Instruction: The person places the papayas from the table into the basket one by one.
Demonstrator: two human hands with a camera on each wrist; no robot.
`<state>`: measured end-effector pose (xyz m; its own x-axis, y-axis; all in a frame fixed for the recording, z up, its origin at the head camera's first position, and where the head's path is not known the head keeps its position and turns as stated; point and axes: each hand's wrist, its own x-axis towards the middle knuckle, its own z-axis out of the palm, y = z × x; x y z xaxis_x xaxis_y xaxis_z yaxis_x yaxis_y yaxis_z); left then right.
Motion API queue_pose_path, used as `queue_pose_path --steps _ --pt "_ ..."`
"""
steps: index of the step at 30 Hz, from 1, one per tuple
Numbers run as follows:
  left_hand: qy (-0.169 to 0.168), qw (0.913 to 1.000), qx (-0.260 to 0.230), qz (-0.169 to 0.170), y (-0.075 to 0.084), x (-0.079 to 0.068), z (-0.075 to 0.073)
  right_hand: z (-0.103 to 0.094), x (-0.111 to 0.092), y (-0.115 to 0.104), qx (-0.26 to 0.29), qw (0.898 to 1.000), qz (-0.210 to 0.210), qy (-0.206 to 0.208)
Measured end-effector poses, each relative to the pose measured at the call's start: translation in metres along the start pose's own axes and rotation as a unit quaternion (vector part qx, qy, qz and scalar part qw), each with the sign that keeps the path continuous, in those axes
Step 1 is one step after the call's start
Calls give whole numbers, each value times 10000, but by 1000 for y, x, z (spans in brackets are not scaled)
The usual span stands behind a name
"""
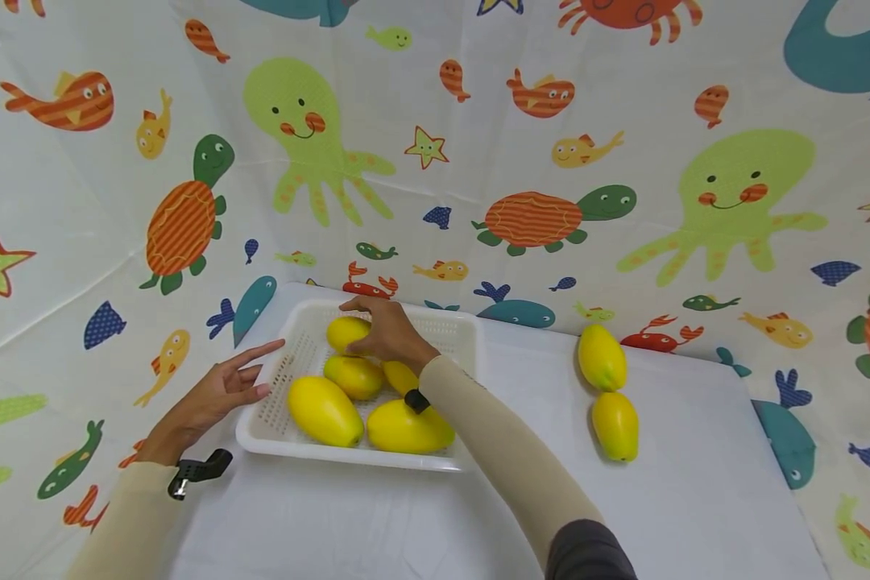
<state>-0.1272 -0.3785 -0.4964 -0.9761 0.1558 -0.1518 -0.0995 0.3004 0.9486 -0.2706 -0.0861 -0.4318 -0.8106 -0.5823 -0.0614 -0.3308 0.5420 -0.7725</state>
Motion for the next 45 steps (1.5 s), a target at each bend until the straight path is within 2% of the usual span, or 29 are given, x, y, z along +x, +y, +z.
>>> queue_pose_path --steps 6,10,16,25,34,45 --pt "7 10000 -86 2 1 0 -1 -8 -6 0 -2 9997 231 70" --pt "-3 10000 -74 -22 1 0 -1 -9 -8 2 -70 9996 257 -99" --pt "-23 9999 -114 -47 -1 0 0 -5 -7 3 -184 9991 164 -334" --pt "6 9999 -140 -65 1 0 -1 -19 -14 3 -30 9998 -137 -170" --pt "43 9999 -54 -112 0 1 -1 -50 -33 9 321 9980 -457 311" --pt "8 10000 60 -4 -1 3 0 -92 -66 33 117 9896 -424 1367"
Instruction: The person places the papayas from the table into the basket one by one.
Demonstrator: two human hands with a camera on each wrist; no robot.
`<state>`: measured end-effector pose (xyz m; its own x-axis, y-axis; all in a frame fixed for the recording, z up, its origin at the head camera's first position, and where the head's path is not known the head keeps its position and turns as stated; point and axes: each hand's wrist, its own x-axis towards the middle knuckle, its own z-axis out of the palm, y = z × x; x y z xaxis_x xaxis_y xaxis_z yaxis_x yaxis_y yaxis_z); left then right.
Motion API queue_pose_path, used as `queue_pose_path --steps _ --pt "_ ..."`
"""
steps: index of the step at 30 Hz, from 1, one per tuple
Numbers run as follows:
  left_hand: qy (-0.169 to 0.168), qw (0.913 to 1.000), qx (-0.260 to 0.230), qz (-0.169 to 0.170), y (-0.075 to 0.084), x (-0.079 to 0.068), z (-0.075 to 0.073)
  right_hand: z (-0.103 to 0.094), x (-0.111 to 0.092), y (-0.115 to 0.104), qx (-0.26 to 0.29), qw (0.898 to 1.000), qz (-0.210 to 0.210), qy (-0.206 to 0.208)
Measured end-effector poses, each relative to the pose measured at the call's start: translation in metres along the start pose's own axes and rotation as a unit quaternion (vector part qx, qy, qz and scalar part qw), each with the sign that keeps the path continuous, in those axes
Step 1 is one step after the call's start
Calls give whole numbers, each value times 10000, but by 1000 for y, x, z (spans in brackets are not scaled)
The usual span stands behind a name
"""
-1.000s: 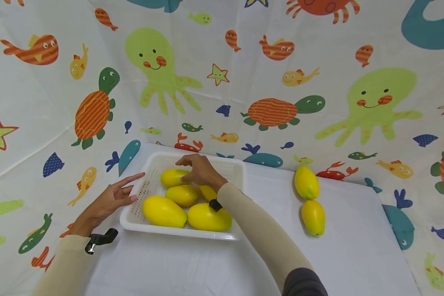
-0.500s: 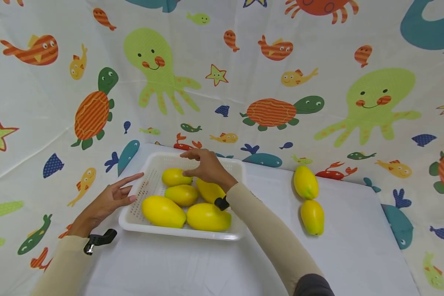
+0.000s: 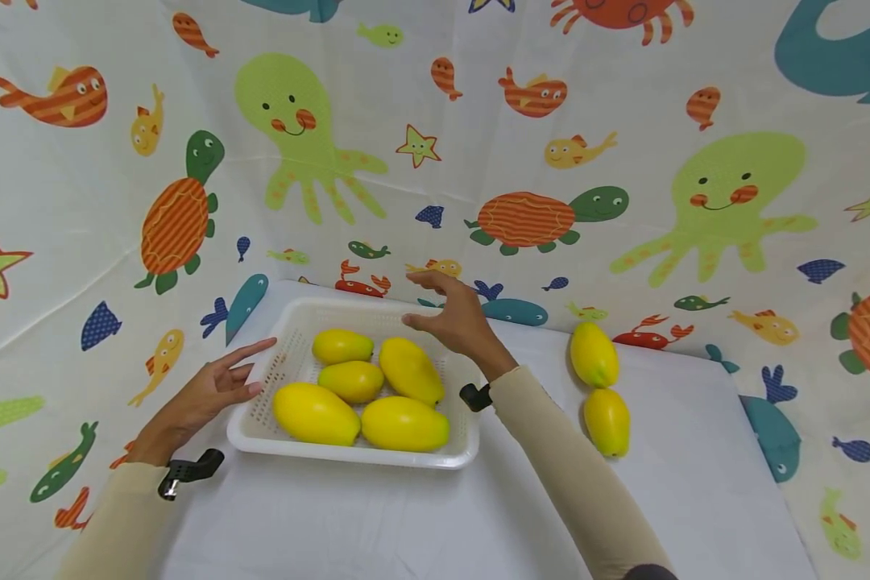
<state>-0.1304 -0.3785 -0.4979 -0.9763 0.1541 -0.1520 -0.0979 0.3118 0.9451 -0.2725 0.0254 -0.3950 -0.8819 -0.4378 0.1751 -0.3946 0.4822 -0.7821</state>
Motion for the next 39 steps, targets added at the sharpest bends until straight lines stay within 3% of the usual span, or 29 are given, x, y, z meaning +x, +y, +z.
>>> queue_pose_path --steps 6,17,28,39 --pt "-19 10000 14 48 1 0 -1 -25 -13 21 -30 9978 -160 641" --pt "44 9999 -103 -124 2 2 1 -59 -40 51 84 9859 546 1577" --pt "5 9999 -145 -81 3 4 1 -92 -61 82 107 9736 1287 1883" --pt "44 10000 -42 -3 2 2 1 -118 -80 108 -186 9661 1730 1907"
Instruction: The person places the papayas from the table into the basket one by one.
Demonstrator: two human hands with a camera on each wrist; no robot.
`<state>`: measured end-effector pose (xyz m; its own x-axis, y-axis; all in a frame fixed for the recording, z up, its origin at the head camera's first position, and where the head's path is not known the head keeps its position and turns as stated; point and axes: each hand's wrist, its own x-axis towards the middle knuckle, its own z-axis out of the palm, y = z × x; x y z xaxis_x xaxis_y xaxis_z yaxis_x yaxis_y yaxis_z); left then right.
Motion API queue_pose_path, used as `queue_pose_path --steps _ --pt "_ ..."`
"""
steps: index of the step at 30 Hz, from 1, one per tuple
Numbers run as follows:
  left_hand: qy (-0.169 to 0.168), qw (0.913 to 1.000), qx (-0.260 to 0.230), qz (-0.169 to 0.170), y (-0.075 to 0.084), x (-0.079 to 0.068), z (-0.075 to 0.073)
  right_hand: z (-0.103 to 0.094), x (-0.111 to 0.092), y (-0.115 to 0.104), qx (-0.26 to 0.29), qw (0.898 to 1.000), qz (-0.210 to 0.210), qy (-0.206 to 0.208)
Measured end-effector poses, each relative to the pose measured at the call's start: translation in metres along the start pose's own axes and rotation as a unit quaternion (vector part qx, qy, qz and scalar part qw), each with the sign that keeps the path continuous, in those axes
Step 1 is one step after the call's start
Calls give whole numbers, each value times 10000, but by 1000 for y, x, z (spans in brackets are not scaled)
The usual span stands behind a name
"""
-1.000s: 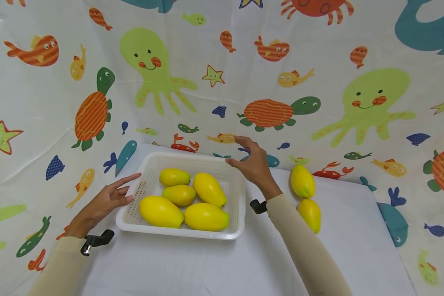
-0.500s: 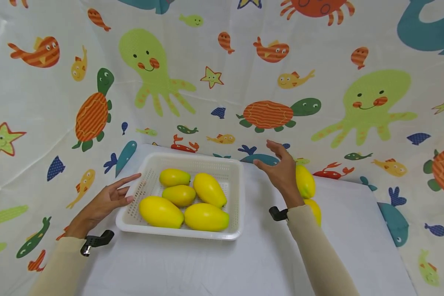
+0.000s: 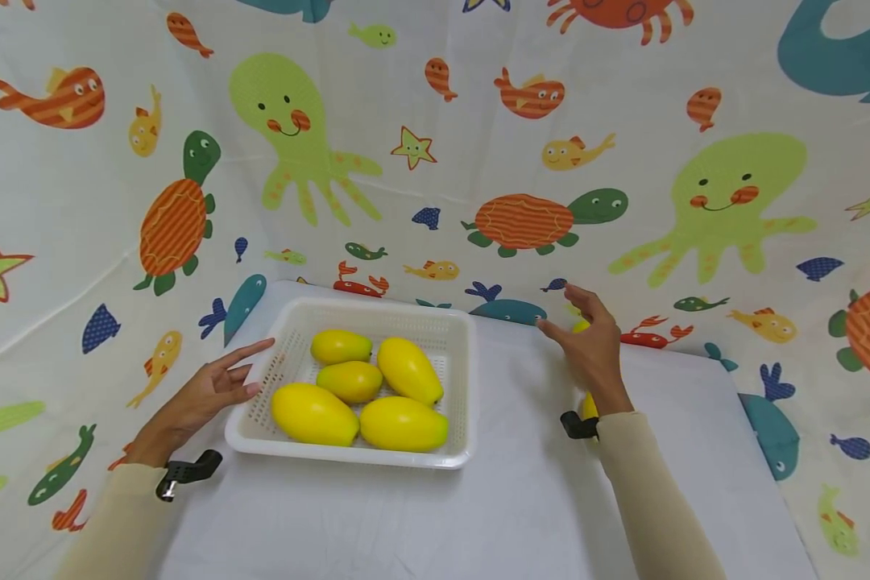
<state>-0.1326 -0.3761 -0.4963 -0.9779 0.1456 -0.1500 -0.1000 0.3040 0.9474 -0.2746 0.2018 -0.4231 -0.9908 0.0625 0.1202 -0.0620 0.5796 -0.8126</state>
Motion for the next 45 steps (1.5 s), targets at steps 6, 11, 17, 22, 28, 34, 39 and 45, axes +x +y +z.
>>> queue_pose_path --steps 6,11,17,22,28,34,39,45 --pt "-3 10000 72 45 1 -4 1 -9 -2 14 -99 9999 58 -30" --pt "26 9999 101 23 0 -7 2 -15 -4 25 -273 9994 187 -38" --pt "65 10000 53 49 -2 -8 5 -21 -3 37 -355 9982 465 -161" --pt "180 9997 185 -6 -1 -8 6 -25 0 46 -479 9957 725 -329" --pt "187 9997 183 -38 -2 -7 6 -29 4 56 -708 9910 1018 -507" --pt "172 9996 224 -38 -3 -7 4 -32 4 62 -783 9869 1238 -682" --pt "110 9996 257 -57 -2 -7 4 -33 6 66 -834 9807 1547 -857" --pt "98 9993 303 -169 -1 -6 3 -33 7 72 -766 9756 1796 -1008"
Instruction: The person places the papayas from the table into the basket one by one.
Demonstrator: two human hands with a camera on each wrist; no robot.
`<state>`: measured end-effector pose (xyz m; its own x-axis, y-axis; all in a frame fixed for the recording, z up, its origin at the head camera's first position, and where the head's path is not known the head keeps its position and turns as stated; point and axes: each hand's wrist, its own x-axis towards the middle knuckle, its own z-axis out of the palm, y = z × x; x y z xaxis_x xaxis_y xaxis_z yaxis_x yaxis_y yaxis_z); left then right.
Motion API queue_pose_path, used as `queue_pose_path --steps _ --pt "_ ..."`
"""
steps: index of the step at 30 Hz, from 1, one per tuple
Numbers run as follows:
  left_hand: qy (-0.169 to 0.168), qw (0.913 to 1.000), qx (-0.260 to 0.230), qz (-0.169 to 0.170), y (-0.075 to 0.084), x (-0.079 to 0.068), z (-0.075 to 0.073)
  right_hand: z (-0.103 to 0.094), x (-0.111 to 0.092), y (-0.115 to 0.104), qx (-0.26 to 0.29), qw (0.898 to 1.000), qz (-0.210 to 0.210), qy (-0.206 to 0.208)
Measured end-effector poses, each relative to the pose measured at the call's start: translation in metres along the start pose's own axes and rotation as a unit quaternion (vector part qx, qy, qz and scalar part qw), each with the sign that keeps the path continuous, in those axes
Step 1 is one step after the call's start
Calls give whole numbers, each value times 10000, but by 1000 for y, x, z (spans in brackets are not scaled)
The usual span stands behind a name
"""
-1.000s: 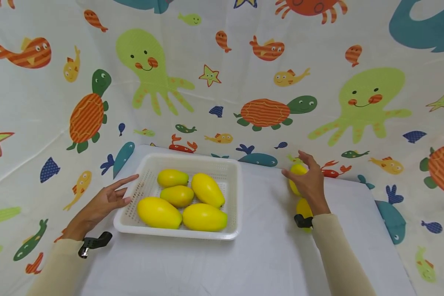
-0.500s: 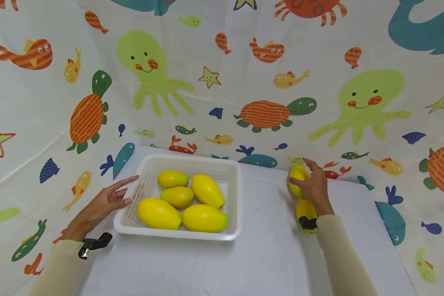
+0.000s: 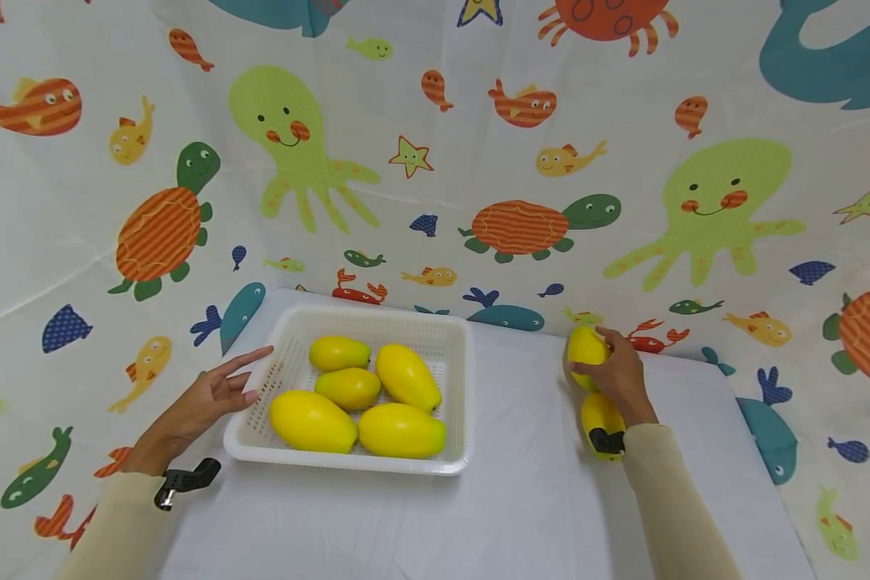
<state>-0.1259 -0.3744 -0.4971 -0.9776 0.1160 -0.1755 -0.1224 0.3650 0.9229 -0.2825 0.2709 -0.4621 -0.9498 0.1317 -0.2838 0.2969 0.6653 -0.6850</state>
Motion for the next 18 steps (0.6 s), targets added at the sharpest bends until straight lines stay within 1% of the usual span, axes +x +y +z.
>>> queue_pose_path --steps 2,6,18 --pt "24 10000 49 -9 -1 0 0 0 1 2 24 10000 18 -32" --pt "26 10000 -29 17 -2 0 1 -2 2 5 15 10000 -32 -56" --pt "61 10000 -47 47 -4 -7 3 1 -3 13 153 9997 -104 -174"
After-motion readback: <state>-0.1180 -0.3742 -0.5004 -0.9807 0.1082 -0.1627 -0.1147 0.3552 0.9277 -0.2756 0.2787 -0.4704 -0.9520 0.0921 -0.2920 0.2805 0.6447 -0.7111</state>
